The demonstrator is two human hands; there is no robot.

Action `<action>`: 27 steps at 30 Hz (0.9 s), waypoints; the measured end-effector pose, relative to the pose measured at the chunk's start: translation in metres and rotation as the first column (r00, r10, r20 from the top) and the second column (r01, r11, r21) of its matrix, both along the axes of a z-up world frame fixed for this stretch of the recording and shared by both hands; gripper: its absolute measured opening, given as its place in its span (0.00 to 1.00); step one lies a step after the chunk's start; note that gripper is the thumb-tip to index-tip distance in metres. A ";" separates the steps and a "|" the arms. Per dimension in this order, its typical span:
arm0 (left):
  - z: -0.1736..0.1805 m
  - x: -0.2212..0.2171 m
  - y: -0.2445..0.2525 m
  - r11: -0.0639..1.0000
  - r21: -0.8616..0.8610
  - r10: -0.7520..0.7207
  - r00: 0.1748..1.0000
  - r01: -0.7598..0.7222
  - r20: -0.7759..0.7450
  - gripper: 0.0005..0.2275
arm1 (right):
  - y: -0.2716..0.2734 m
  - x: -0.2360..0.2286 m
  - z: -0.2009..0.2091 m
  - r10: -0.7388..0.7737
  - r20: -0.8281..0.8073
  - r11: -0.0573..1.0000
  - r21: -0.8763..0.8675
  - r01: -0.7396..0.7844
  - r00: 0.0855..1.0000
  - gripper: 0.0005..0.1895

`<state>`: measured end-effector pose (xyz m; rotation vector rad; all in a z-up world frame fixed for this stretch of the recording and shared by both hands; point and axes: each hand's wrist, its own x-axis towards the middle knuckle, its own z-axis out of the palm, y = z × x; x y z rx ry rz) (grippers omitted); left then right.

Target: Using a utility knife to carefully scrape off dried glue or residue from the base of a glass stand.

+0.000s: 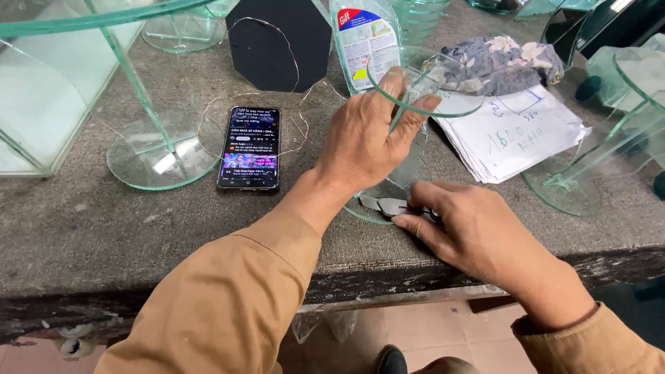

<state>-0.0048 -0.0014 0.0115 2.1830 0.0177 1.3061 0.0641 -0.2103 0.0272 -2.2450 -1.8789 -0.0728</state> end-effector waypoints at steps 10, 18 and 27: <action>0.003 -0.001 -0.002 0.999 0.000 0.038 0.999 -0.038 0.005 0.24 | -0.003 -0.017 -0.004 -0.131 0.009 0.991 0.031 0.130 0.991 0.19; 0.005 -0.004 -0.004 0.999 -0.002 0.047 0.999 -0.047 0.006 0.23 | -0.005 -0.019 -0.008 -0.147 0.050 0.989 0.018 0.146 0.988 0.21; 0.015 -0.015 -0.015 0.998 -0.018 0.065 0.997 -0.066 -0.043 0.23 | -0.022 -0.010 0.009 -0.155 -0.242 0.988 -0.042 0.149 0.958 0.11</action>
